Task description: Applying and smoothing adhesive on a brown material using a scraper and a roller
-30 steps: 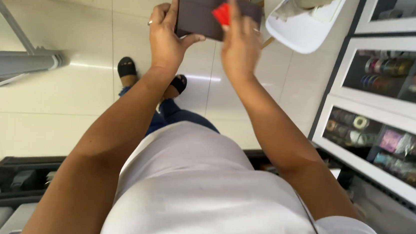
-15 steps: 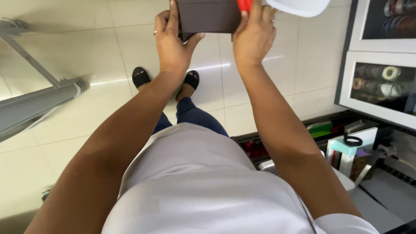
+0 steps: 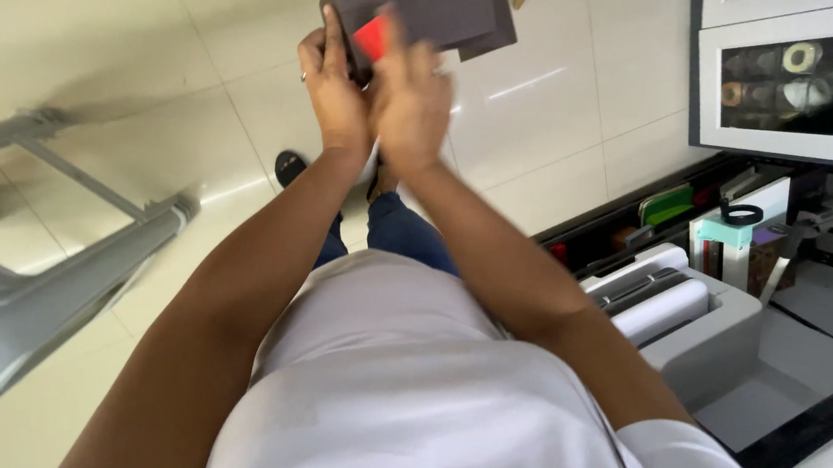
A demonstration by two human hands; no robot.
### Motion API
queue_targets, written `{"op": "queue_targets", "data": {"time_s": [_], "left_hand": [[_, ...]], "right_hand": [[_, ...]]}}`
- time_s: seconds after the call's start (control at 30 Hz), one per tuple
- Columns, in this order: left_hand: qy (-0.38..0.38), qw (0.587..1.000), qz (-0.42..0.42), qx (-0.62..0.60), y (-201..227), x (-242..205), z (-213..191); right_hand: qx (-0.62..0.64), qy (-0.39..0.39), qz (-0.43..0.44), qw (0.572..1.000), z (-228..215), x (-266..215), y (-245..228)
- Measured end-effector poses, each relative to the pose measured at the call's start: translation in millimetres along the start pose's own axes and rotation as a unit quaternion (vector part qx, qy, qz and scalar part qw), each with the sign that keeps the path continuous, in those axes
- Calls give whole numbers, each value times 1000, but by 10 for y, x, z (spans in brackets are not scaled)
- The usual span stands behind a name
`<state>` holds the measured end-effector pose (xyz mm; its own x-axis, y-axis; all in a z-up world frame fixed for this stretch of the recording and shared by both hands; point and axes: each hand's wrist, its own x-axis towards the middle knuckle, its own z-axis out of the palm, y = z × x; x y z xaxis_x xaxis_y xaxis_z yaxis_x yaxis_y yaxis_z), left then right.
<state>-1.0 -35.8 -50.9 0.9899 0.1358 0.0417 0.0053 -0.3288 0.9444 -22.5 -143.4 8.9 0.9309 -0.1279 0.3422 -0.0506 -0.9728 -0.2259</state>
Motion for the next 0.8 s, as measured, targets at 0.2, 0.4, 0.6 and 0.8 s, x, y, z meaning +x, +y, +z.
{"op": "queue_targets", "data": {"time_s": [0.2,0.4,0.6,0.8], "left_hand": [[-14,999,-2,-34,22,-41,-117],[45,979,-91,-174,-229,7,6],[-29,999,-12,-17,-108,-69,-153],[101,878,-301,-359,353,68,-265]], "right_hand": [[-70,-9,50,996,-16,124,574],[34,-27,16,999,-110,-119,-299],[-76,27,144,986,38,130,600],[-39,-1,19,999,-71,-38,-340]]}}
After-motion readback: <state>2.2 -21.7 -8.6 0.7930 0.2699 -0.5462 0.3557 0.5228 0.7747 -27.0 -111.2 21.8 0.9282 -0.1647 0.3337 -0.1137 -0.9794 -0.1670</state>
